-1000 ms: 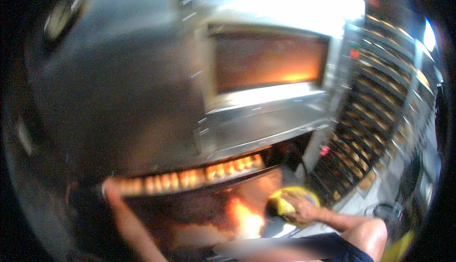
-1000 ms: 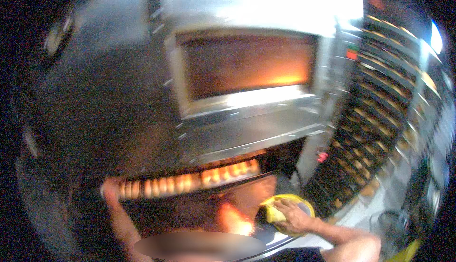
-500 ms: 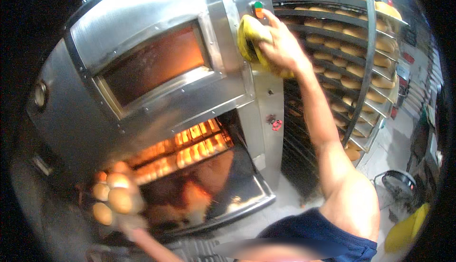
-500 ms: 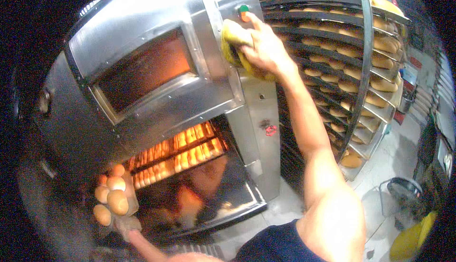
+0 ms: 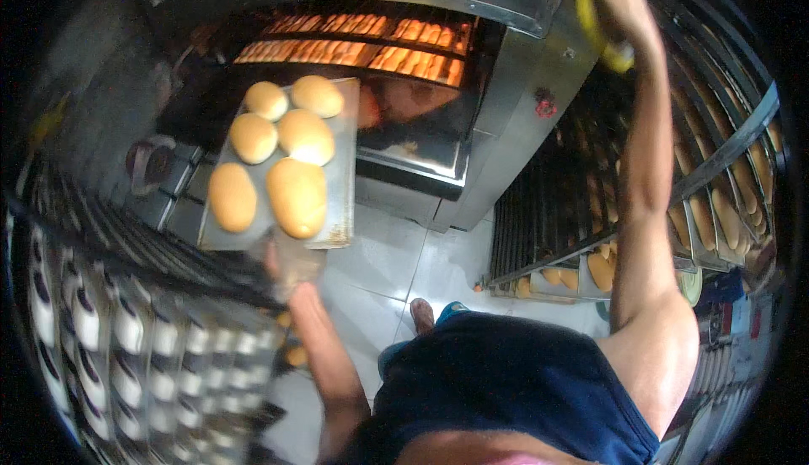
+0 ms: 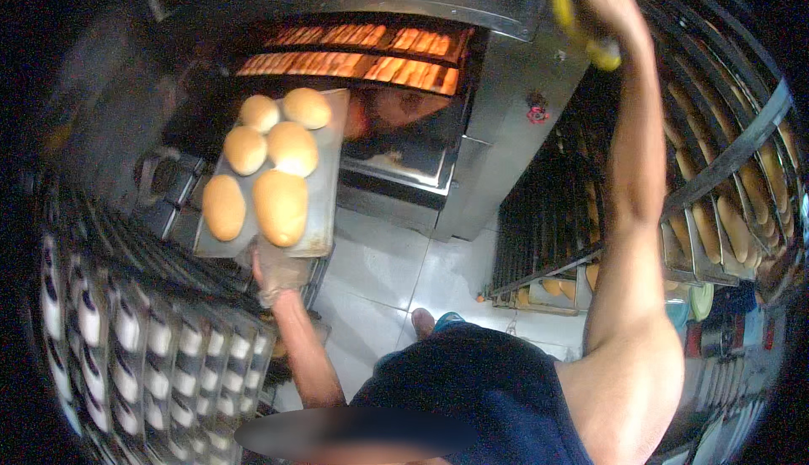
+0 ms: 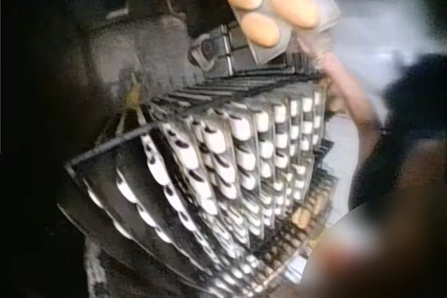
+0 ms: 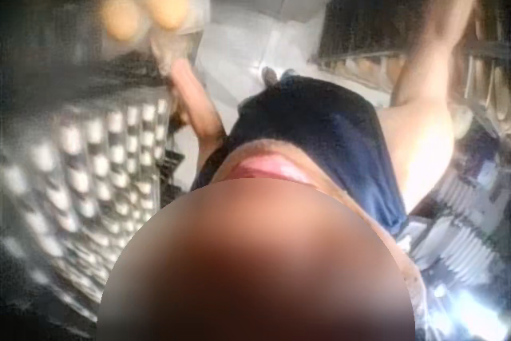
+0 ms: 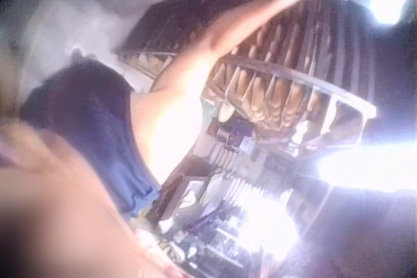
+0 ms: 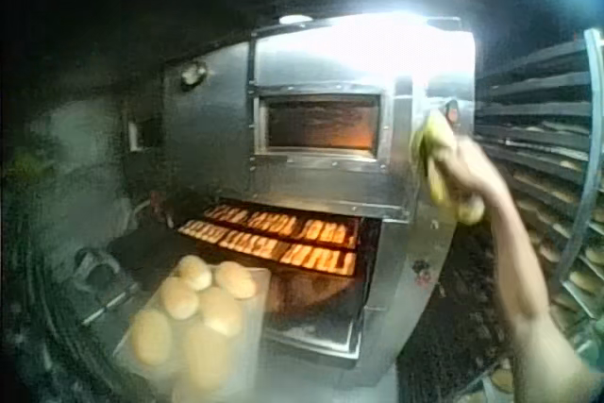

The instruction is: The person wipes down metal baking trays with a cloth, then uses a towel and a small pad to remove trays of baked bread from an industrial oven and places them onto a cooling rack.

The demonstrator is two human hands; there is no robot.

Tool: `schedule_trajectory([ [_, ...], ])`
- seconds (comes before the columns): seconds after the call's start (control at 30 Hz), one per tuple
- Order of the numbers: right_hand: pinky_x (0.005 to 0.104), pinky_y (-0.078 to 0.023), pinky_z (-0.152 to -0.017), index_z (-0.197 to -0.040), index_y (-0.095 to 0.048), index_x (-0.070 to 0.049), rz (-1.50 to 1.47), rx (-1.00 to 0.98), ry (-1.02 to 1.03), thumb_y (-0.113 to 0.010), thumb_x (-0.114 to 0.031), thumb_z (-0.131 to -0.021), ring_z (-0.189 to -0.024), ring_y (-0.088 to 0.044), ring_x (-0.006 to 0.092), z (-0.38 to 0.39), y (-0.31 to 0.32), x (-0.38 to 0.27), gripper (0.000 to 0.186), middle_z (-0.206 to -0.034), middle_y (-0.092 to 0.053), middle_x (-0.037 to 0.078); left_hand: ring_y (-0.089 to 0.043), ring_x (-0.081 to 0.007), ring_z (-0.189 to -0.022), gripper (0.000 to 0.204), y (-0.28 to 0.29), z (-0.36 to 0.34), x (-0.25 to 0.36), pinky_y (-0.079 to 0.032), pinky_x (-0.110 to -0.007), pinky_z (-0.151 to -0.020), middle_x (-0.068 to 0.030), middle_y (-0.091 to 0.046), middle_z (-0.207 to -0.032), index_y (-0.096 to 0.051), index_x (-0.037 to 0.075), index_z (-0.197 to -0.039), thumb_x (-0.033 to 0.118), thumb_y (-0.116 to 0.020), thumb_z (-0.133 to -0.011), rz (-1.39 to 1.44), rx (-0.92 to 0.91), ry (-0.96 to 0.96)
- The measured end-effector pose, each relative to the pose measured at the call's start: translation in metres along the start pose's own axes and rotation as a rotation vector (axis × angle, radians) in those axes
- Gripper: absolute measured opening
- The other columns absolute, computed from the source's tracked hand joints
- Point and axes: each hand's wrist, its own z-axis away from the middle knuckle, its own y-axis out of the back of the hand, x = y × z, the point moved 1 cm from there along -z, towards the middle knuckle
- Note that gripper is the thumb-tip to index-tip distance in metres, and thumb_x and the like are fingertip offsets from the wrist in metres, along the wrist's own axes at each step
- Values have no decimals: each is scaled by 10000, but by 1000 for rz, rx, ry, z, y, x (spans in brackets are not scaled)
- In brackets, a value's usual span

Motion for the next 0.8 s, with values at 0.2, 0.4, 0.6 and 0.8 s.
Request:
schedule_trajectory([
  [0.2,345,-510,-666,-988,-670,4,-452,-601,-222,-529,-598,-941,-720,-629,154,277,-159,-9,620,-776,-665,82,-378,-350,-1375,616,-3,148,-10,-288,-510,-1147,-144,-369,-1525,-386,50,-1470,417,-340,-978,17,153,153],
  [0.4,323,-509,-758,-1094,-650,27,-673,-864,-391,-554,-400,-989,-821,-636,178,412,-190,-43,450,-940,-691,109,-499,-325,-1270,516,99,244,-9,-370,-467,-1095,-182,-526,-1369,-485,-36,-1356,311,-408,-982,50,-36,135],
  [0.6,417,-507,-856,-1125,-604,73,-307,-458,-60,-583,-308,-918,-988,-667,314,303,-138,-13,434,-1056,-676,210,-570,-268,-1167,398,64,310,-12,-482,-388,-969,-133,-566,-1325,-537,21,-1299,221,-457,-964,18,-85,155],
  [0.8,535,-444,-1019,-1187,-603,61,356,83,148,-589,-285,-863,-1270,-460,482,98,-64,-5,475,-1561,-229,242,-497,-237,-1258,623,126,308,-39,-385,-388,-1072,-115,-506,-1378,-425,91,-1393,399,-585,-877,-544,-76,-26],
])
